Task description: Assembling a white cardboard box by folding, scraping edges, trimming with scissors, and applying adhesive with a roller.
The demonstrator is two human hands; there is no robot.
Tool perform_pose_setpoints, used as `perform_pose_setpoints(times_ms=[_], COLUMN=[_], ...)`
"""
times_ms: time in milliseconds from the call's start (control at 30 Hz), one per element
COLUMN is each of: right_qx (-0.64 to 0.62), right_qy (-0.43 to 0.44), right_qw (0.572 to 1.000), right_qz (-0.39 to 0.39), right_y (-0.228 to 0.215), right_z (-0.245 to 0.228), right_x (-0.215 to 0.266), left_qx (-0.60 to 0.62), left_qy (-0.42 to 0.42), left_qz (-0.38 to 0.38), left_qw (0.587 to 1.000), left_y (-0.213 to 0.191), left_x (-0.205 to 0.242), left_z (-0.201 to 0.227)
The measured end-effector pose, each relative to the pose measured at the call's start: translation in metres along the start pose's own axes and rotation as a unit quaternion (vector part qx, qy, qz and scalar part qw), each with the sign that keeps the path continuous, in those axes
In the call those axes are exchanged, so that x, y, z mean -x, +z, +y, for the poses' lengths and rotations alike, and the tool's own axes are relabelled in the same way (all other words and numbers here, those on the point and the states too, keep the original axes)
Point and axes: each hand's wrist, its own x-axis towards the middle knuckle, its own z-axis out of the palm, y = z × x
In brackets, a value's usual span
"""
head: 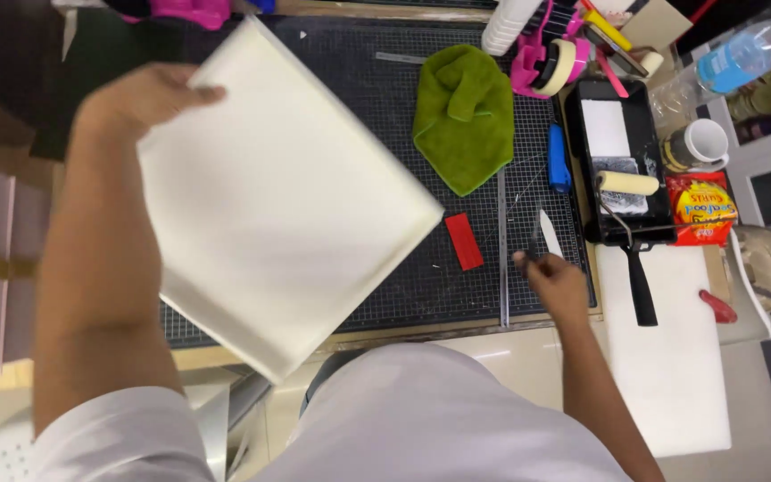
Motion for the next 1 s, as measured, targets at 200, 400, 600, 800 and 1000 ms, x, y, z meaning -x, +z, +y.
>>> perform_pose_setpoints(times_ms=[200, 400, 600, 800, 1000], right_qx=[0.035, 0.13, 0.136, 0.164, 0.097], right_qy=[-0.026, -0.027, -0.061, -0.074, -0.267], right_qw=[0.994, 0.979, 0.972, 0.968, 0.918], right_qz=[0.105, 0.154, 0.179, 0.175, 0.277], right_y=[0.052, 0.067, 0.072, 0.073, 0.086], right_z=[0.027, 0.058, 0.064, 0.078, 0.059], right_x=[-0.013, -0.048, -0.059, -0.072, -0.053], left_qx=[-0.234, -0.012, 0.126, -0.116, -0.022], left_qy=[0.054, 0.164, 0.334, 0.508, 0.593], left_qz=[-0.169, -0.047, -0.09, -0.18, 0.012], left_qw=[0.956, 0.985, 0.93, 0.834, 0.805], left_y=[0.08, 0.161, 0.334, 0.457, 0.382], left_x=[-0.097, -0.15, -0.068, 0.036, 0.031], left_z=[-0.056, -0.087, 0.001, -0.016, -0.022])
